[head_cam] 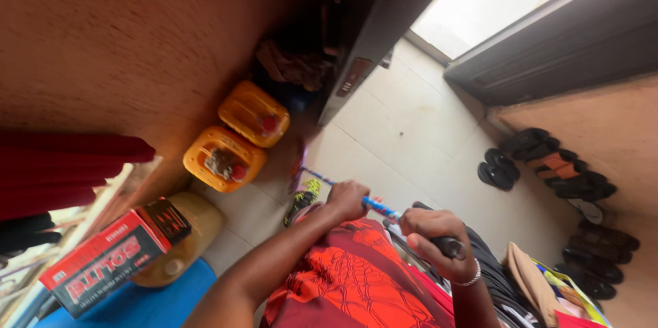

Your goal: The person sweeps the tiled floor of a hallway and landing area using a broom, pushing dust and debris toward an open doorway.

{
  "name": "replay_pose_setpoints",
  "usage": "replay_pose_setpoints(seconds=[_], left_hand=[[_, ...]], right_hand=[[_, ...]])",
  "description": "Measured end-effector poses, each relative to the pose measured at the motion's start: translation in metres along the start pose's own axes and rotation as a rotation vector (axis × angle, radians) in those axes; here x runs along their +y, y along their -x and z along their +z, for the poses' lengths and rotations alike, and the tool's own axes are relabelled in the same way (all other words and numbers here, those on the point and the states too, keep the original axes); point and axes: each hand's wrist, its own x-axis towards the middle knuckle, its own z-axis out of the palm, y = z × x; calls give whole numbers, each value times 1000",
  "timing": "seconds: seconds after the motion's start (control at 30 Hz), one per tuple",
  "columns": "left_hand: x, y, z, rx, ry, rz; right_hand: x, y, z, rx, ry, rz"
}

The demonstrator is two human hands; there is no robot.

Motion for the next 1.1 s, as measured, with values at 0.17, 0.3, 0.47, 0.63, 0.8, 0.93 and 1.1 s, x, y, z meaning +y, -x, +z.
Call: replay_pose_setpoints(seconds=[0.17,0.3,0.47,0.63,0.8,0.93,1.1], left_hand=[[-55,17,2,143,73,-95],[-82,-9,8,139,52,-50],[-95,-43,18,143,14,-51],[-115,-64,44,-179,-128,118],[-105,-70,73,-597,-294,306],[-70,-70,95,-528,-200,306],[-32,-90,101,-227,-104,142]], right_hand=[[22,-20,27,-68,-54,92],[42,-27,48,50,-27,119],[60,-23,56,164,39,95],[72,-3,72,400,26,235],[68,33,80,544,24,397],[56,51,60,454,48,203],[34,51,5,142,273,189]])
